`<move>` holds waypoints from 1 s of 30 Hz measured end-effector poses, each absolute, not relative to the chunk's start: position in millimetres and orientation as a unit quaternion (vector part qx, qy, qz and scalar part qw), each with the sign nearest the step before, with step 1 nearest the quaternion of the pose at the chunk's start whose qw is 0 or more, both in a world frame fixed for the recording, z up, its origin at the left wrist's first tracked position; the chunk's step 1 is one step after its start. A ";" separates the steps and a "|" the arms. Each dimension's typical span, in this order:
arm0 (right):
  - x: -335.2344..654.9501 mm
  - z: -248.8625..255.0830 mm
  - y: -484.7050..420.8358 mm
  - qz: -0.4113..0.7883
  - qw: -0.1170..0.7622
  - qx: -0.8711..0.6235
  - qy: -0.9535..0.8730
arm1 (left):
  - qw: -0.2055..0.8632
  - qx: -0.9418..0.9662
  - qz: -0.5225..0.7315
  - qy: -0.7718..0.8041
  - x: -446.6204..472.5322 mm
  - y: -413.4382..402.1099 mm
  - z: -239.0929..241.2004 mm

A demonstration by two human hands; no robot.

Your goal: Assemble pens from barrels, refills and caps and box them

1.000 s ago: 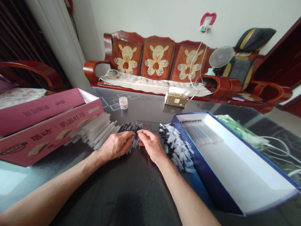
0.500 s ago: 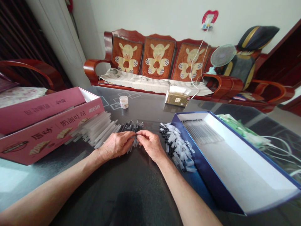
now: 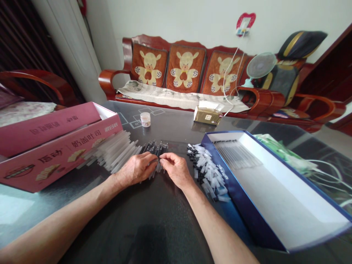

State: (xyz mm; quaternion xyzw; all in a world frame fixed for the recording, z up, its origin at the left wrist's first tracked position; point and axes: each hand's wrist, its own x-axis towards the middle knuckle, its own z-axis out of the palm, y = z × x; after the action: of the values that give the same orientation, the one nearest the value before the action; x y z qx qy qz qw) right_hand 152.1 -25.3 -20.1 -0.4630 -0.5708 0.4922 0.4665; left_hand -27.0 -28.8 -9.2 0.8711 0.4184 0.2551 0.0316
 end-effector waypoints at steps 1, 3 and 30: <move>152.1 -20.5 -25.3 0.490 0.465 -0.464 -0.573 | 0.029 0.873 0.252 0.416 -27.0 -29.2 -8.5; 151.9 -20.7 -25.8 0.486 0.462 -0.464 -0.579 | 0.025 0.876 0.246 0.415 -26.8 -30.0 -7.0; 152.6 -6.5 -37.3 0.338 0.402 -0.504 -0.686 | -0.012 0.890 0.229 0.395 -25.7 -32.4 -3.4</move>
State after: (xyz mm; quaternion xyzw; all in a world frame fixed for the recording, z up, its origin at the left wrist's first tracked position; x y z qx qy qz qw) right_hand 152.6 -37.3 -6.5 -0.5041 -0.6856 0.3379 0.4021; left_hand -25.7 -32.4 -3.4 0.8896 0.3951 0.2290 -0.0120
